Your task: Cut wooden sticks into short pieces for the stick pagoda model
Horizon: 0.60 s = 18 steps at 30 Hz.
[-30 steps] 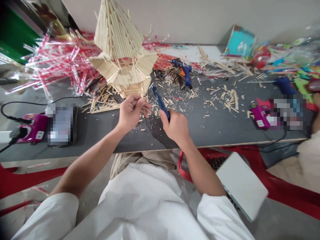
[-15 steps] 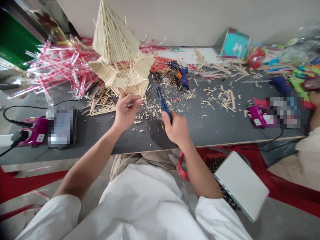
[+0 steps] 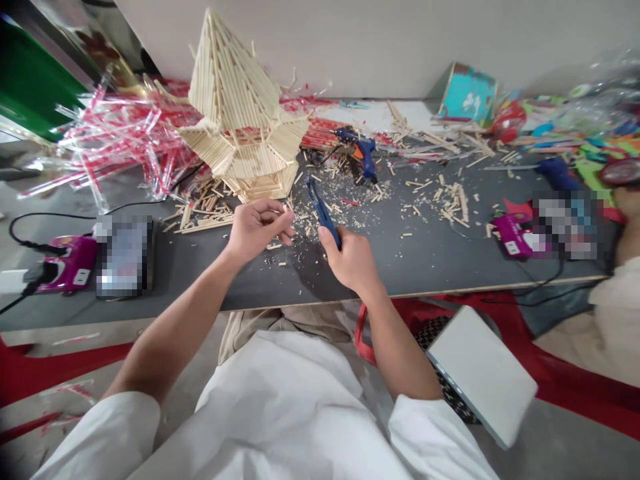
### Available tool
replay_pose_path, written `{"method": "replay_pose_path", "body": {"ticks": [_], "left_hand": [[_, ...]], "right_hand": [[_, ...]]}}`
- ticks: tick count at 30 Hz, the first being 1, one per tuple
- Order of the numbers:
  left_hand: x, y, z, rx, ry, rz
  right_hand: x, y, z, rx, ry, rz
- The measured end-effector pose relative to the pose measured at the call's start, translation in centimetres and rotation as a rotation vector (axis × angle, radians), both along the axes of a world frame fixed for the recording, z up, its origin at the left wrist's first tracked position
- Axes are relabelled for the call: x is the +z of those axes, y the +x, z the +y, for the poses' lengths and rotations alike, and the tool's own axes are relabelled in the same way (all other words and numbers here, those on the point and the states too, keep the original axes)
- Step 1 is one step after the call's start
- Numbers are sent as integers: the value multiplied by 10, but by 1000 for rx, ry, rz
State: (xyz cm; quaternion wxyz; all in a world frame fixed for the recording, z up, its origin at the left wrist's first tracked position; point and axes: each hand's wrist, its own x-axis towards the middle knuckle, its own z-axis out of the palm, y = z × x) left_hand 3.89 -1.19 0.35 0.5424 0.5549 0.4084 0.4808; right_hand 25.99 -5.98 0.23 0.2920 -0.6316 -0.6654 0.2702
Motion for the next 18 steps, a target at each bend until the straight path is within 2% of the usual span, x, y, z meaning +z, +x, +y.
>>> {"method": "replay_pose_path", "body": {"ticks": [5, 9, 13, 18], "left_hand": [[5, 0, -2, -101, 20, -96], [6, -4, 0, -149, 0, -142], [7, -7, 1, -160, -37, -141], [5, -3, 0, -289, -86, -137]], "right_hand": [[1, -15, 7, -11, -185, 349], [5, -34, 14, -29, -125, 604], [4, -43, 20, -71, 0, 622], [2, -42, 22, -75, 57, 604]]}}
